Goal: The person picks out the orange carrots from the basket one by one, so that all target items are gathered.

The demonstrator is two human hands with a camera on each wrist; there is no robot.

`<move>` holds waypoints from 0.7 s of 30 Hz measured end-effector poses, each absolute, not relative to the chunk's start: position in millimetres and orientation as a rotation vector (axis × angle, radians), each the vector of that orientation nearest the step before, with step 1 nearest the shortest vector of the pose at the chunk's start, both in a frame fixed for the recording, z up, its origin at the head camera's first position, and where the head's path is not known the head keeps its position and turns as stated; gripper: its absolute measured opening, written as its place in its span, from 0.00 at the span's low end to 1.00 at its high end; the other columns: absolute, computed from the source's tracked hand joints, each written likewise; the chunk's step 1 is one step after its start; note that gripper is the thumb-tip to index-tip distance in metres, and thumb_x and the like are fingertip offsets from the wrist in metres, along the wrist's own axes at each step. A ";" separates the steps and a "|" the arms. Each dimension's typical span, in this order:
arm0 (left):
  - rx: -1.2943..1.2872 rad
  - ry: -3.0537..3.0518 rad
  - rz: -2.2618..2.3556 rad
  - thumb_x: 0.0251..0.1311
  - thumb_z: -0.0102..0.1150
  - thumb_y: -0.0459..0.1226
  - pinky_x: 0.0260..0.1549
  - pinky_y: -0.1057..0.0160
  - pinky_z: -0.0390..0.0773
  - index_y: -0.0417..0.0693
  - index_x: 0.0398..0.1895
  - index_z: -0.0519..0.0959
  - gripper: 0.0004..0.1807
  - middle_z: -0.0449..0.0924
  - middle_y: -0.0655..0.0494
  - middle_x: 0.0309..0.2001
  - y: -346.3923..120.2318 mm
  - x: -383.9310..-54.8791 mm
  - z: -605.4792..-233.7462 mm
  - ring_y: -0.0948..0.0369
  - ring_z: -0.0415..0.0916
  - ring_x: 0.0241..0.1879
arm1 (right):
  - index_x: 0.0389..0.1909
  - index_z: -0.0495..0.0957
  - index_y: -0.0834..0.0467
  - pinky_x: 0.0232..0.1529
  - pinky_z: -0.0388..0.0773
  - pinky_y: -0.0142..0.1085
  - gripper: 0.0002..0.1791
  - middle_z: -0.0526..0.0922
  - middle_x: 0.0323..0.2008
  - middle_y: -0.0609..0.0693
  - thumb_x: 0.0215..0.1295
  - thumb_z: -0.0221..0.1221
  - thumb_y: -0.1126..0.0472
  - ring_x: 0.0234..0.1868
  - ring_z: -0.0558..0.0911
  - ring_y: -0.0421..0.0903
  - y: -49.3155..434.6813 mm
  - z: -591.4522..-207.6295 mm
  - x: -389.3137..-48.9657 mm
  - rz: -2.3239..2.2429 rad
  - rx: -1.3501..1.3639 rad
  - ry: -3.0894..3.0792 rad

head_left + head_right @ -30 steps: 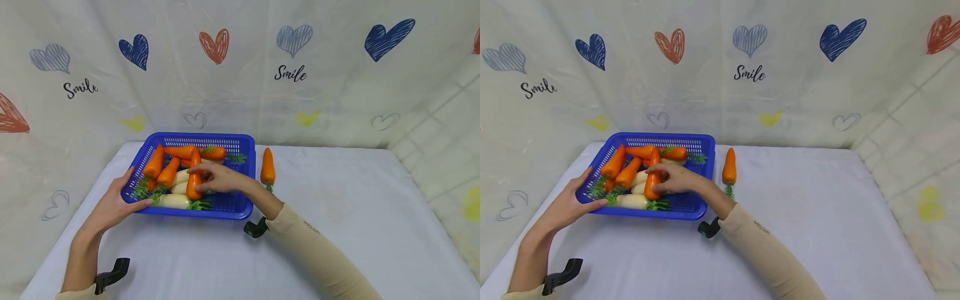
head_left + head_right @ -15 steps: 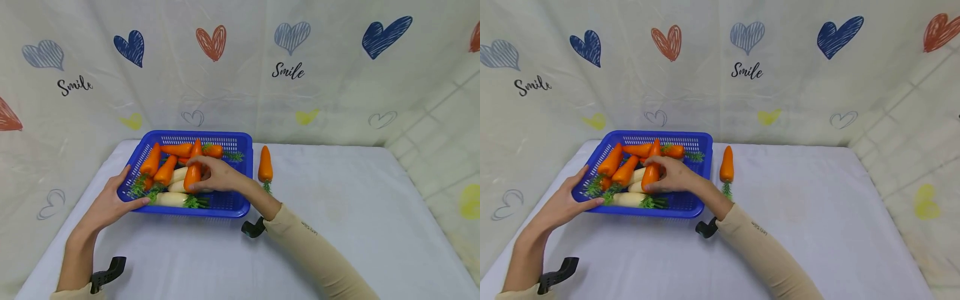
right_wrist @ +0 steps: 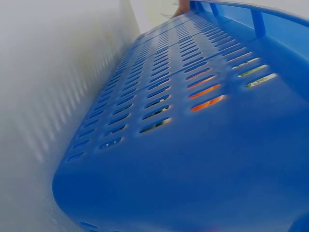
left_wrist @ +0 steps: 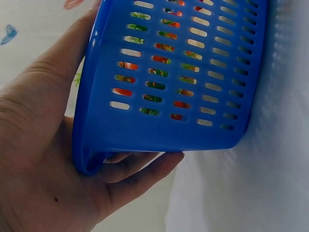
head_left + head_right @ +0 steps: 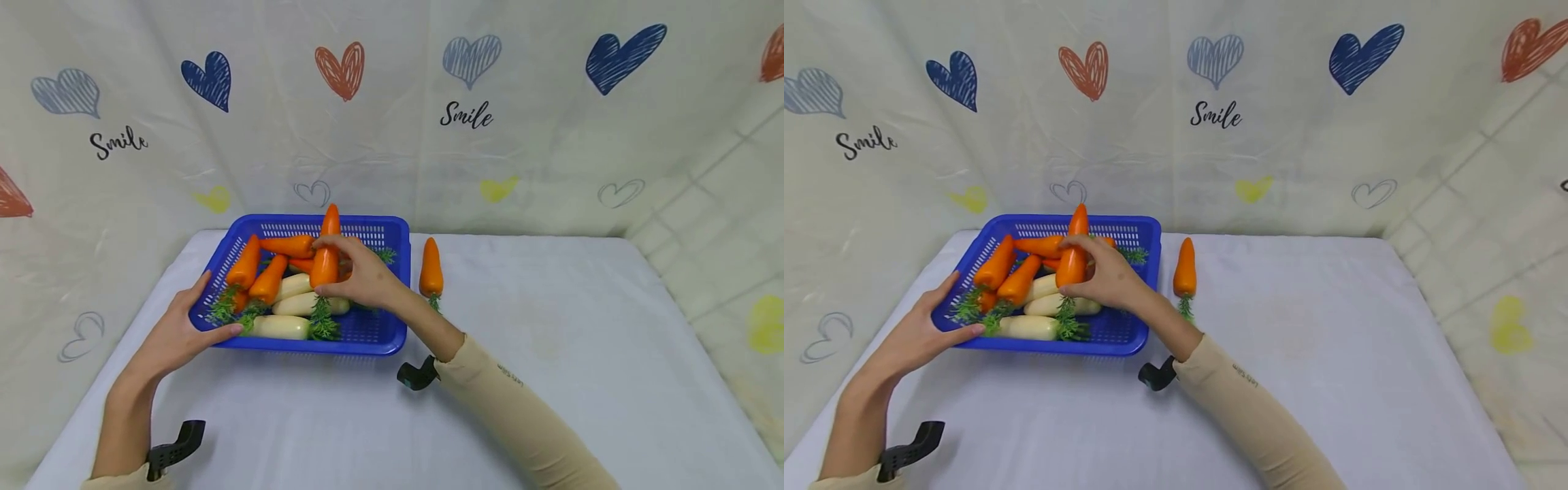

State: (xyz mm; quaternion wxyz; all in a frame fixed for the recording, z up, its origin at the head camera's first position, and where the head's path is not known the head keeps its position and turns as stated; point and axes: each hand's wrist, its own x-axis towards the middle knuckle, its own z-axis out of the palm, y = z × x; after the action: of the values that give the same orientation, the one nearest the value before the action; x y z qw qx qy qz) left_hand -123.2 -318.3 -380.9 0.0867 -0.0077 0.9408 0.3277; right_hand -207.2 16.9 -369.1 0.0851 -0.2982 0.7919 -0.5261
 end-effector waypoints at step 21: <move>-0.028 2.793 0.975 0.62 0.68 0.59 0.65 0.22 0.64 0.58 0.85 0.29 0.65 0.43 0.23 0.78 -320.0 -122.2 -381.4 0.29 0.58 0.67 | 0.74 0.71 0.45 0.48 0.90 0.40 0.36 0.72 0.67 0.53 0.65 0.71 0.62 0.56 0.85 0.56 50.2 -361.8 -206.6 -1.720 -0.797 2.241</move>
State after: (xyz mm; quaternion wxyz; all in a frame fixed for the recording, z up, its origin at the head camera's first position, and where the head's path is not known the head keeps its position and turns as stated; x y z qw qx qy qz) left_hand -122.2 -320.0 -381.4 0.0912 -0.0095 0.9401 0.3283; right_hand -206.6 50.2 -361.8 0.1028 -0.2700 0.7594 -0.5829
